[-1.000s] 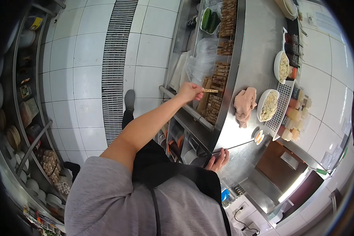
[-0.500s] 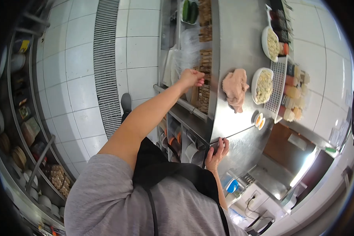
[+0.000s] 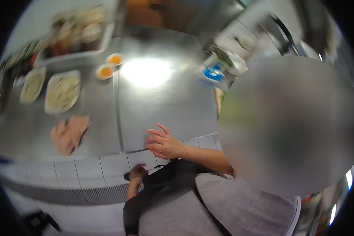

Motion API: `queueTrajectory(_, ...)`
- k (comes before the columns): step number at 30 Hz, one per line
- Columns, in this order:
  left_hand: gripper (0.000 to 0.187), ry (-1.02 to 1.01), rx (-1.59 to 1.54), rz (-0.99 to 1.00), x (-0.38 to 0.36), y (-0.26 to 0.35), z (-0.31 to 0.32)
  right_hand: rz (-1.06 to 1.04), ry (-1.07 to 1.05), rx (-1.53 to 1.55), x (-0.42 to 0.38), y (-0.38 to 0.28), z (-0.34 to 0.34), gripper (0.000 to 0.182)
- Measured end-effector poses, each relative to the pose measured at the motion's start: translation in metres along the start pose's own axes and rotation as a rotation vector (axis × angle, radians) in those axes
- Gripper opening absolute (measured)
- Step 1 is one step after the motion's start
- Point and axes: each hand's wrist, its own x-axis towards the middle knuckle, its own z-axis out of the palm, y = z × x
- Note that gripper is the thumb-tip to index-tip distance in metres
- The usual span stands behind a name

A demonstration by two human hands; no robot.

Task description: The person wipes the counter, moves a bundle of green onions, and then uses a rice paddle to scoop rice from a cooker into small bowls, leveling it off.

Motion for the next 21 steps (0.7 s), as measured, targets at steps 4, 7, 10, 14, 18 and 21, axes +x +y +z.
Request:
queueTrajectory(4,0.035,-0.420,0.017,0.094,-0.026,0.116,0.048,0.265,0.071,-0.136,-0.066,0.036,-0.061,0.007)
queueTrajectory(7,0.032,-0.502,0.015,0.317,-0.007,0.198,0.077,0.572,0.100,-0.089,-0.118,0.094,-0.103,0.007)
queueTrajectory(10,0.031,-0.453,0.121,0.546,0.016,0.262,0.137,0.684,0.197,-0.223,-0.185,0.161,-0.175,0.011)
queueTrajectory(14,0.023,-0.394,0.256,0.703,0.078,0.311,0.243,0.871,0.570,-0.465,-0.310,0.278,-0.272,0.014)
queueTrajectory(18,0.021,-0.461,0.426,0.831,0.129,0.381,0.350,1.359,1.050,0.048,-0.475,0.378,-0.313,0.023)
queueTrajectory(21,0.030,-0.583,0.564,0.909,0.172,0.413,0.430,1.385,0.874,0.559,-0.491,0.351,-0.317,0.027)
